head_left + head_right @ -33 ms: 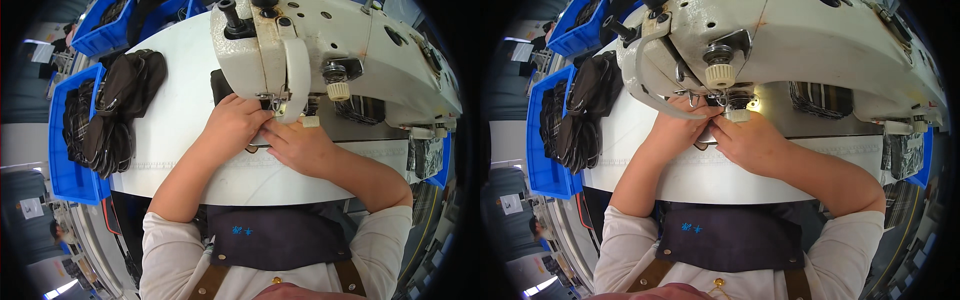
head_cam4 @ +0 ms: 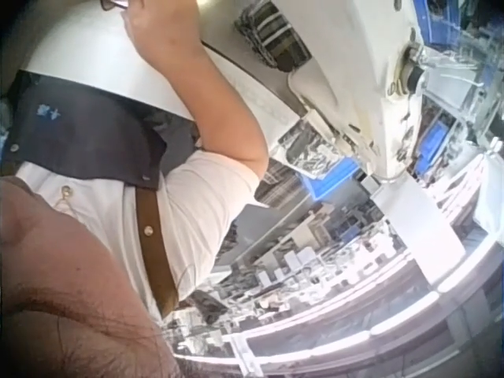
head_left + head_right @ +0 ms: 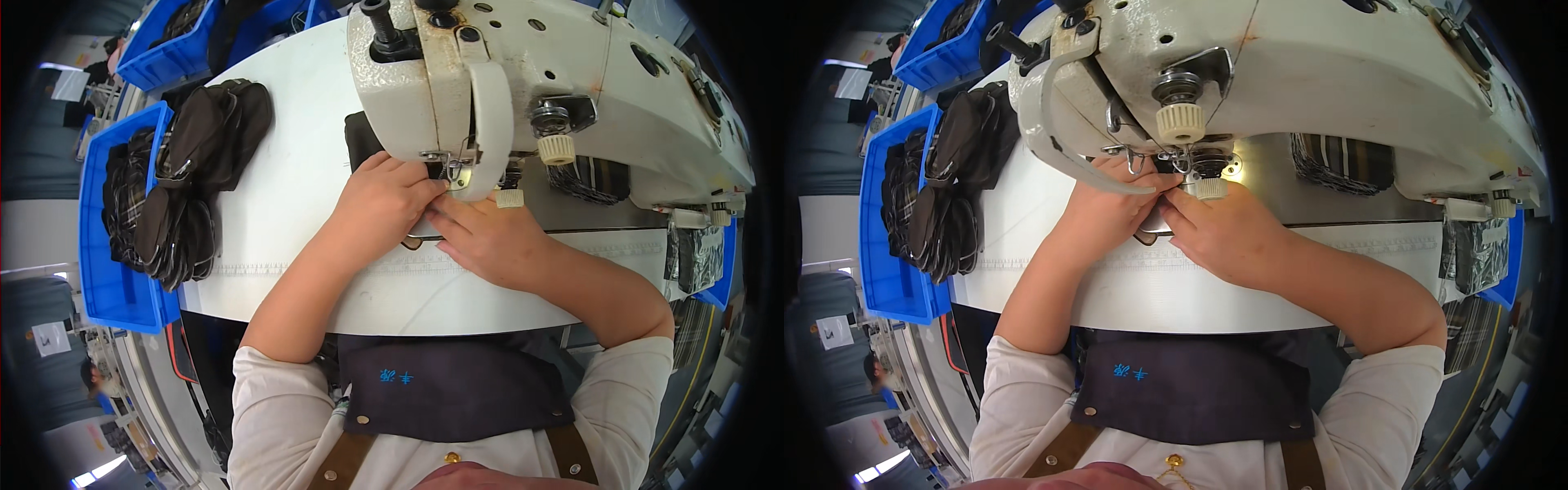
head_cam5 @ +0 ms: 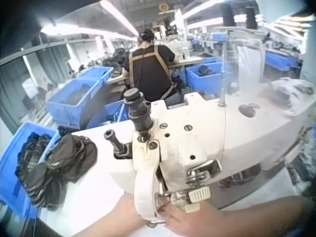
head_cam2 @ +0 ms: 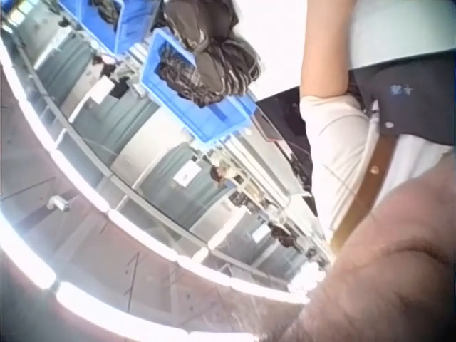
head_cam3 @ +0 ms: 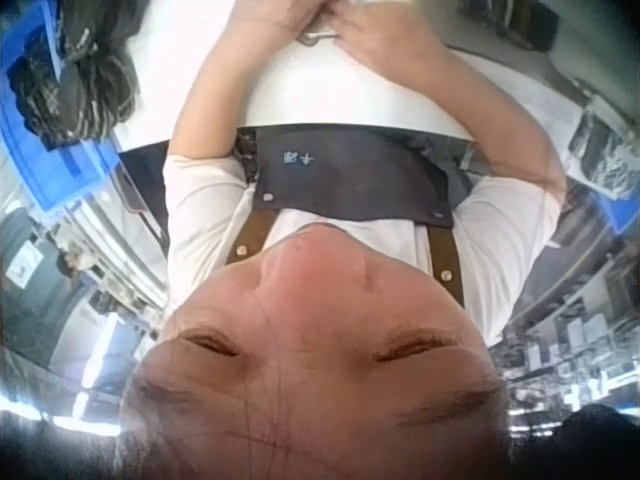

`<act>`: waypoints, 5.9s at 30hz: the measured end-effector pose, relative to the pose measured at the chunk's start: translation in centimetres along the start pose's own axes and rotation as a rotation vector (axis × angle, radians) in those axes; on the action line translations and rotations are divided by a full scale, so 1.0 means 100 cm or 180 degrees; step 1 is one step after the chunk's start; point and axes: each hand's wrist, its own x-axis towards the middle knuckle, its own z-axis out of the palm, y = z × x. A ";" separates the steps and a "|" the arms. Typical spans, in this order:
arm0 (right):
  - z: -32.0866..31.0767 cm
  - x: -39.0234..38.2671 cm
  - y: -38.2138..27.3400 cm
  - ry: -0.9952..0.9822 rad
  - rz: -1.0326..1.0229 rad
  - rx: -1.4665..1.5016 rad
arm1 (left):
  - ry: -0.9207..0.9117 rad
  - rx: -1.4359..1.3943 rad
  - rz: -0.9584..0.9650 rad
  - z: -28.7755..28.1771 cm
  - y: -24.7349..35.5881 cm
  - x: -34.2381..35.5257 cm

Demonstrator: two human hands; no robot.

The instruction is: Sewing small fabric parts together using an industrial sewing machine.

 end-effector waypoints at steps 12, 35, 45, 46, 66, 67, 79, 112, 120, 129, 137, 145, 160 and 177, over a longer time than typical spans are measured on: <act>-0.003 0.001 -0.001 -0.0043 0.0050 -0.0110 | -0.0151 0.0017 -0.0013 -0.003 0.000 -0.003; 0.002 0.002 -0.002 0.0028 0.0045 -0.0205 | -0.0122 -0.0211 -0.0350 0.002 0.005 -0.003; 0.002 0.003 0.000 0.0125 0.0006 -0.0218 | 0.0170 0.0151 -0.0008 0.001 0.002 -0.001; 0.001 0.004 -0.001 0.0120 0.0005 -0.0160 | 0.0195 0.0131 0.0008 0.004 0.001 -0.002; -0.001 0.005 0.000 0.0091 0.0039 -0.0031 | 0.0171 0.0507 0.0160 0.000 0.001 0.000; -0.001 0.004 0.000 0.0122 0.0023 -0.0056 | 0.0117 0.0270 0.0117 0.002 -0.001 -0.002; -0.002 -0.002 0.006 -0.0431 0.0104 -0.0278 | 0.0105 -0.0072 -0.0383 0.013 0.014 -0.004; 0.003 0.001 -0.005 0.0071 -0.0254 -0.0076 | 0.0118 -0.0212 -0.0098 0.004 0.005 -0.005; 0.002 0.000 -0.003 0.0059 -0.0290 -0.0076 | 0.0097 0.0086 0.0035 -0.010 0.008 -0.001; -0.012 0.003 0.000 0.0066 -0.0224 0.0135 | -0.0101 -0.0463 -0.0276 -0.003 0.017 -0.004; -0.011 0.005 0.005 0.0128 -0.0099 0.0084 | 0.0235 -0.0214 -0.0491 0.006 0.024 -0.002; -0.014 0.000 0.001 0.0040 -0.0324 -0.0035 | 0.0080 -0.0210 -0.0589 0.000 0.029 -0.005; -0.011 -0.002 0.004 0.0044 -0.0418 -0.0148 | 0.0264 0.0060 -0.0290 0.014 0.031 -0.005; -0.007 0.003 0.011 0.0212 -0.0061 -0.0268 | 0.0500 -0.0269 -0.0655 0.023 0.019 0.002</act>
